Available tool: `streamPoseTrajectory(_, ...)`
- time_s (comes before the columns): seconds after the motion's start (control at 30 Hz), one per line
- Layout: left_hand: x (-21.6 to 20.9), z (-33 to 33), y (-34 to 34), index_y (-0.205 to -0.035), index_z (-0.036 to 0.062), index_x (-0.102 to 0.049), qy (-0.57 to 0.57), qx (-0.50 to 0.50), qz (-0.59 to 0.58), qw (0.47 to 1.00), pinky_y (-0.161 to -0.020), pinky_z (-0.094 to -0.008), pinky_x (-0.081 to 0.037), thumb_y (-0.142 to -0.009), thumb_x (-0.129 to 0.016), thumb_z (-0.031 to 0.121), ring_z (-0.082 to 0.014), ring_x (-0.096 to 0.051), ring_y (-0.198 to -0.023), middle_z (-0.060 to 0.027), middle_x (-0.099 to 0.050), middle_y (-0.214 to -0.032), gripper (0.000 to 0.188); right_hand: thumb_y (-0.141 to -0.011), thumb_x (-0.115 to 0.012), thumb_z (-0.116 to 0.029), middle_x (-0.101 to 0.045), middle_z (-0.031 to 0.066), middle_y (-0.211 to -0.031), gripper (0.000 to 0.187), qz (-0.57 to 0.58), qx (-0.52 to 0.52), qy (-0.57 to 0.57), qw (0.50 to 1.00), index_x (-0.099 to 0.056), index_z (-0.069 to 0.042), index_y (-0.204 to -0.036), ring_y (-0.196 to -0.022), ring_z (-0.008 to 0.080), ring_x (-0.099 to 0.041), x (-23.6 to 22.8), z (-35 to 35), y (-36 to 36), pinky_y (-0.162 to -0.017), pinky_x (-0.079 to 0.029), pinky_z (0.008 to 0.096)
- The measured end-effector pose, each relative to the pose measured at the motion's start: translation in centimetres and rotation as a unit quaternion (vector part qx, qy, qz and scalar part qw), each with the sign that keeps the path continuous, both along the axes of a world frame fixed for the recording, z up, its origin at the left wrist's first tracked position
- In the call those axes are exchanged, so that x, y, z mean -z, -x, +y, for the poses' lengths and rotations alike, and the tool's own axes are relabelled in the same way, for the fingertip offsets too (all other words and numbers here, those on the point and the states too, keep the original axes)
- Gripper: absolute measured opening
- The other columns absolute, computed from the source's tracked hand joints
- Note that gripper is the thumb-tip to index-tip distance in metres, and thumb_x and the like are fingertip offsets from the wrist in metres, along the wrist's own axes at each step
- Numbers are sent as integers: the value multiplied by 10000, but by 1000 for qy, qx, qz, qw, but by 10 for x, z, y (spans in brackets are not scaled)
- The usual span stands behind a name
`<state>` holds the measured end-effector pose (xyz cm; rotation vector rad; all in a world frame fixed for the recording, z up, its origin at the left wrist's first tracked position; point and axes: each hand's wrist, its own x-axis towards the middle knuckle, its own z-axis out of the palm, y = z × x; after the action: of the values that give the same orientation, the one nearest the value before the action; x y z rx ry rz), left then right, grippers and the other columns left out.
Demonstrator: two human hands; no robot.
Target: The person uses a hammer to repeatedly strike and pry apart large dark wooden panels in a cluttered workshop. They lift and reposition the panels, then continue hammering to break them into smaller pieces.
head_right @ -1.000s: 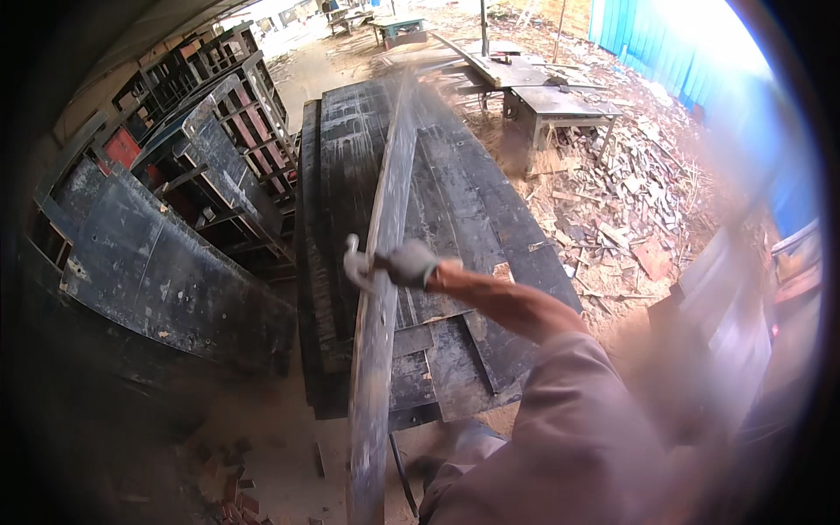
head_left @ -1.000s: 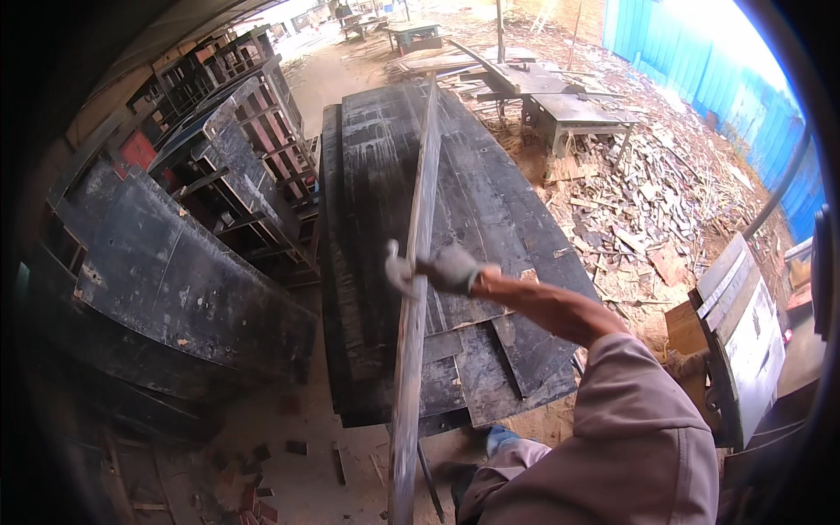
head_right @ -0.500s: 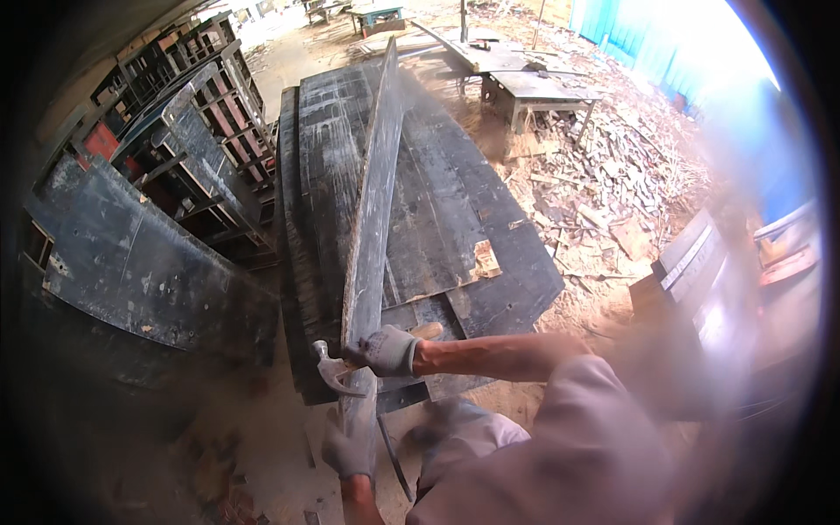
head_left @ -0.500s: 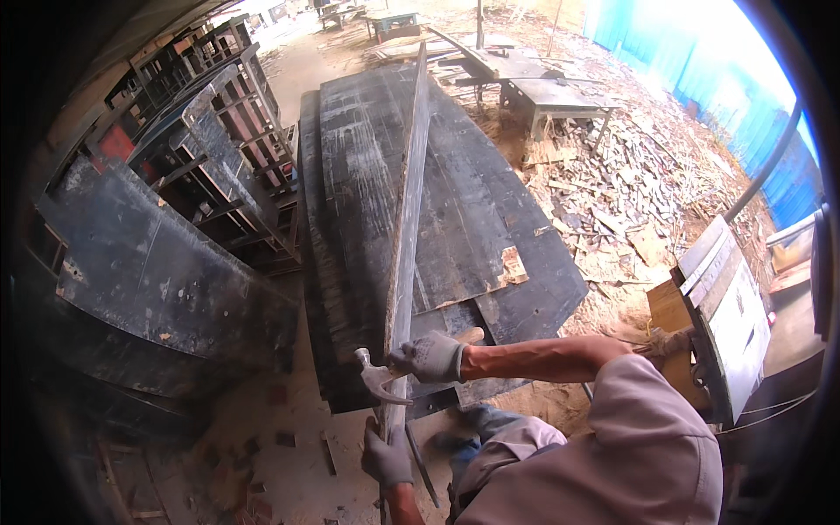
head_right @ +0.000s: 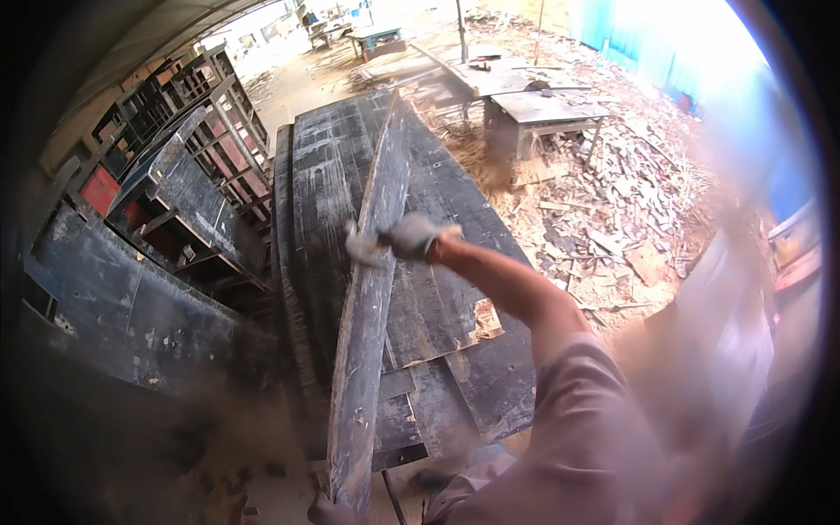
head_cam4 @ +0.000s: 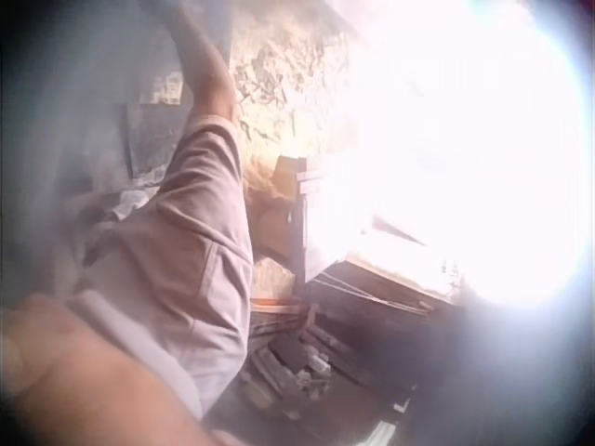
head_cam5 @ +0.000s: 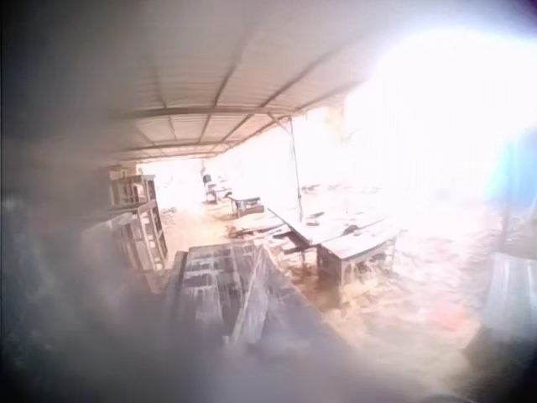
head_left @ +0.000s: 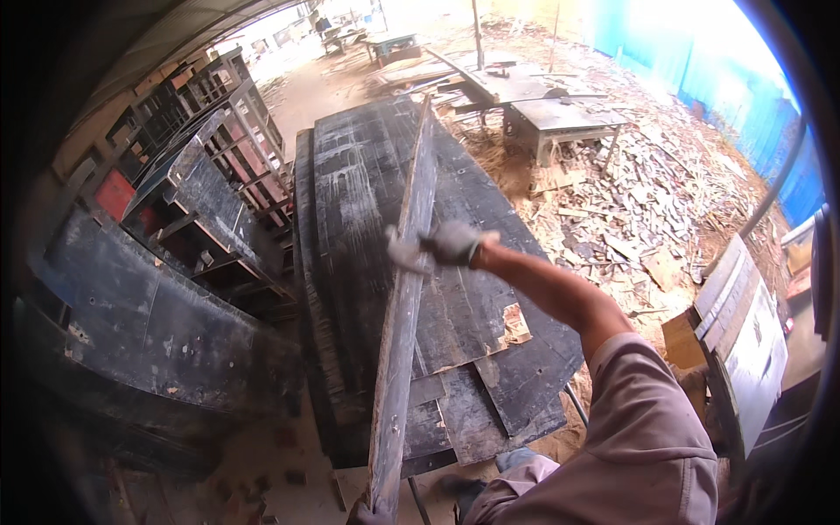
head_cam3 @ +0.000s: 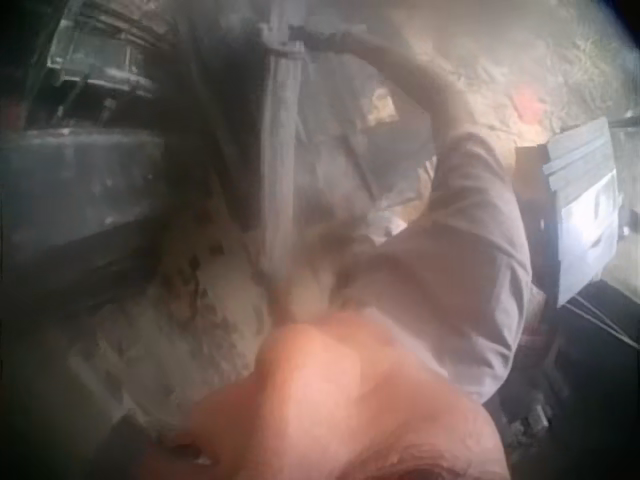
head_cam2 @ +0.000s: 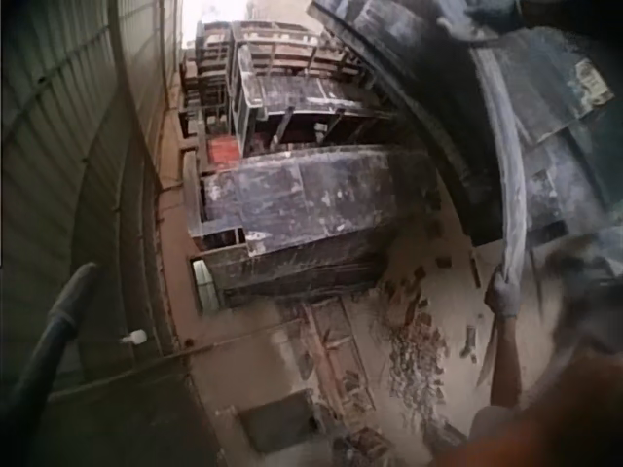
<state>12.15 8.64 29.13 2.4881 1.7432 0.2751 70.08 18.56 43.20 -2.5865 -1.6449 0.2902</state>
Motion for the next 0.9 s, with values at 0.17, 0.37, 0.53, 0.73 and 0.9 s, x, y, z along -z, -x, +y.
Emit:
streamPoseTrajectory(0.17,-5,2,-20,-907,104,-754,21,19,-91,995,-648,-484,-543,-755,-778,292,-404,-673,-699,-193,-696,-775,243,-812,-590,-37,-713,152,-1124,532,-67,28,-159,985,-682,-289,-1271,-1024,328,-688,14,42,-156,-862,-537,454)
streamPoseTrajectory(0.37,-9,8,-17,-931,91,-735,60,-21,-54,997,-726,-478,-553,-779,-738,333,-356,-687,-821,-147,-715,-884,286,-999,-509,-142,-635,114,-1256,371,233,67,-415,877,-577,-46,-1351,-1105,210,-589,130,22,-219,-936,-497,389)
streamPoseTrajectory(0.53,8,-43,19,-1104,124,-726,128,-36,19,991,-822,-455,-548,-846,-649,258,-341,-683,-949,-137,-716,-1032,302,-999,-545,-173,-676,84,-1065,449,289,77,-543,784,-517,51,-1388,-849,223,-599,165,-28,-189,-753,-508,324)
streamPoseTrajectory(0.73,19,-77,1,-1254,123,-658,39,11,-109,993,-879,-386,-541,-821,-637,145,-266,-660,-1049,-70,-675,-1200,433,-974,-620,-312,-439,-13,-618,251,506,143,-428,735,-637,-92,-854,-516,84,-412,89,-117,-132,-441,-295,245)
streamPoseTrajectory(0.9,47,-124,-13,-1258,103,-649,-43,36,-92,994,-925,-372,-536,-794,-655,153,-245,-608,-1142,-70,-641,-1264,466,-961,-645,-299,-416,-26,-583,233,404,177,-413,797,-670,-72,-917,-468,83,-383,90,-156,-107,-415,-280,248)
